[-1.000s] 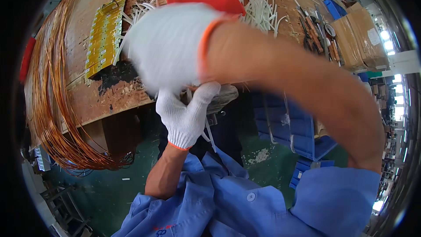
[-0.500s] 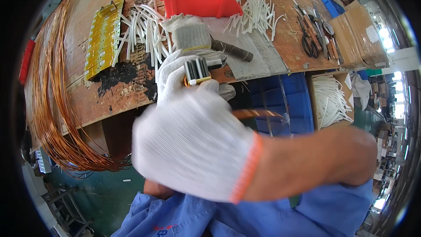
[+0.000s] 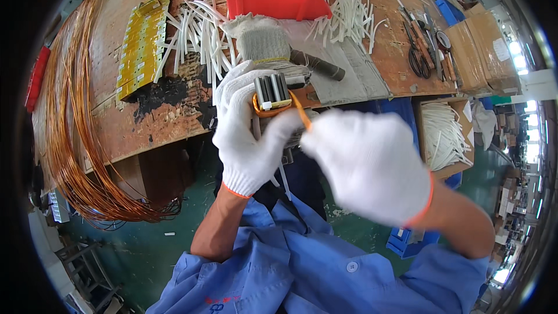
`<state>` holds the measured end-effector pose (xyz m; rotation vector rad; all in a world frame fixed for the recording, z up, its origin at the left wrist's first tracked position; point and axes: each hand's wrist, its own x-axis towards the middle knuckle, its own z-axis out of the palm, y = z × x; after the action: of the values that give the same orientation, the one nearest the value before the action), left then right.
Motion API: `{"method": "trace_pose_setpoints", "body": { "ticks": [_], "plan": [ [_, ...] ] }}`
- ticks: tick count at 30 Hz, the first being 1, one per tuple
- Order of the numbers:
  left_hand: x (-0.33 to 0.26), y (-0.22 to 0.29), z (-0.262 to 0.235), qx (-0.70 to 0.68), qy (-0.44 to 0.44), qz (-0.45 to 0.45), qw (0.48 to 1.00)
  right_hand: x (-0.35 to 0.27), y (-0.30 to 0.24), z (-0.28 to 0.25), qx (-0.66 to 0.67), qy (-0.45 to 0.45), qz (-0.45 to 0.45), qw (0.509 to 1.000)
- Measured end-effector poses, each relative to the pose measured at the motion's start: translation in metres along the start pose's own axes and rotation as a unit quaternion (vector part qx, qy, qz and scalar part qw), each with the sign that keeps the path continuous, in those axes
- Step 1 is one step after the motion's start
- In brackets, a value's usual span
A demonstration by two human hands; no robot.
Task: Winding copper wire around an electronic component and securing it with tape.
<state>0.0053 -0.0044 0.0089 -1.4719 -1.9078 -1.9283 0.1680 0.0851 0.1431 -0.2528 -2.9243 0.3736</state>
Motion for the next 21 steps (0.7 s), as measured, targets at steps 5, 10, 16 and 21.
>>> {"method": "trace_pose_setpoints", "body": {
  "ticks": [5, 10, 16, 21],
  "plan": [
    [0.001, 0.004, 0.001, 0.04, 0.024, 0.018, 0.999, 0.031, -0.078, -0.008, -0.214, -0.112, -0.042, 0.969],
    [-0.009, 0.015, -0.007, -0.062, -0.008, -0.161, 0.985, 0.141, 0.007, -0.001, -0.163, -0.04, -0.331, 0.929],
    [-0.001, 0.001, -0.005, -0.048, 0.016, -0.036, 0.998, 0.101, 0.083, -0.002, 0.267, -0.159, 0.082, 0.947],
    [0.0, -0.003, -0.006, -0.062, -0.02, -0.017, 0.998, -0.006, 0.01, -0.001, 0.055, -0.009, 0.029, 0.998]
  ]
}}
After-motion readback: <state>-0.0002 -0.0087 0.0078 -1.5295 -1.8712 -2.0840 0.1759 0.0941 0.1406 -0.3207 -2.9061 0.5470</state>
